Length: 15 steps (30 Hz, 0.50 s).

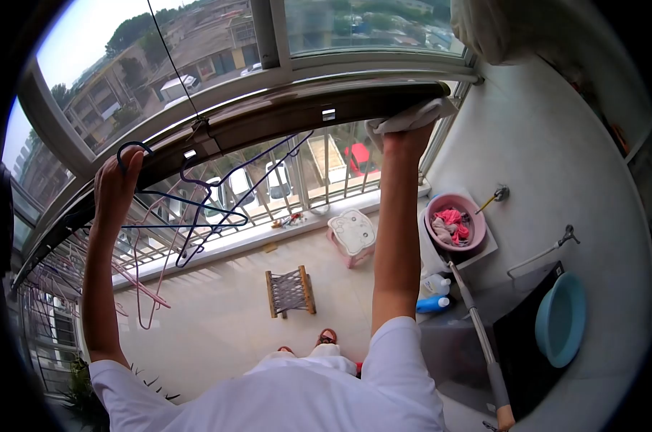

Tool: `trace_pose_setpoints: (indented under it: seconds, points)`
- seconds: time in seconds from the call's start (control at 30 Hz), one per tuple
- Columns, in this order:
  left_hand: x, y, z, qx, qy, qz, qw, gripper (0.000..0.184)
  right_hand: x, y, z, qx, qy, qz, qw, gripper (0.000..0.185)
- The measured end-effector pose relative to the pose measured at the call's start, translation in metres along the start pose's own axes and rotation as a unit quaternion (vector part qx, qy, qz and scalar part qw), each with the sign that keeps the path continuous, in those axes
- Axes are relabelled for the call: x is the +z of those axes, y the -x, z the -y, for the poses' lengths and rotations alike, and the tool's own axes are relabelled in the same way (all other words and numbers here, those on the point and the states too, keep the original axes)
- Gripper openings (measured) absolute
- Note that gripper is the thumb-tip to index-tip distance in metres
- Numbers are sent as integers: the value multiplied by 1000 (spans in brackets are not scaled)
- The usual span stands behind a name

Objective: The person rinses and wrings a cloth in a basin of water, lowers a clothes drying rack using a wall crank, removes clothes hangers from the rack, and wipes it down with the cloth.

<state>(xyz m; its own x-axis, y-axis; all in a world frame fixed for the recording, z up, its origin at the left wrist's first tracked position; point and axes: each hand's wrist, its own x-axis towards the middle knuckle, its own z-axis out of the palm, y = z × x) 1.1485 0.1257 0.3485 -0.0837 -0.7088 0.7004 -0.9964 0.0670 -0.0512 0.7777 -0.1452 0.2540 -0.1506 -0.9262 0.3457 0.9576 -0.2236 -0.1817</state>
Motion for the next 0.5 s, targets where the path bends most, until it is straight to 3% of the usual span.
trace_pose_setpoints:
  seconds: [0.17, 0.23, 0.3, 0.37, 0.43, 0.5]
  points:
    - [-5, 3, 9, 12, 94, -43, 995, 16, 1, 8, -18, -59, 142, 0, 988, 35]
    - [-18, 3, -1, 29, 174, -92, 980, 14, 4, 12, -21, -26, 142, -6, 990, 32]
    - [-31, 11, -9, 54, 138, -100, 984, 10, -3, 9, -26, -23, 160, 4, 987, 32]
    - [-37, 20, -29, -28, 233, -20, 972, 10, -11, 1, -27, -14, 157, 14, 987, 34]
    - [-44, 23, -44, -46, 283, 67, 956, 8, -11, 0, -30, -19, 159, 18, 987, 35]
    - [-31, 33, -50, -67, 403, 125, 904, 5, -14, -1, -33, -25, 166, 14, 986, 36]
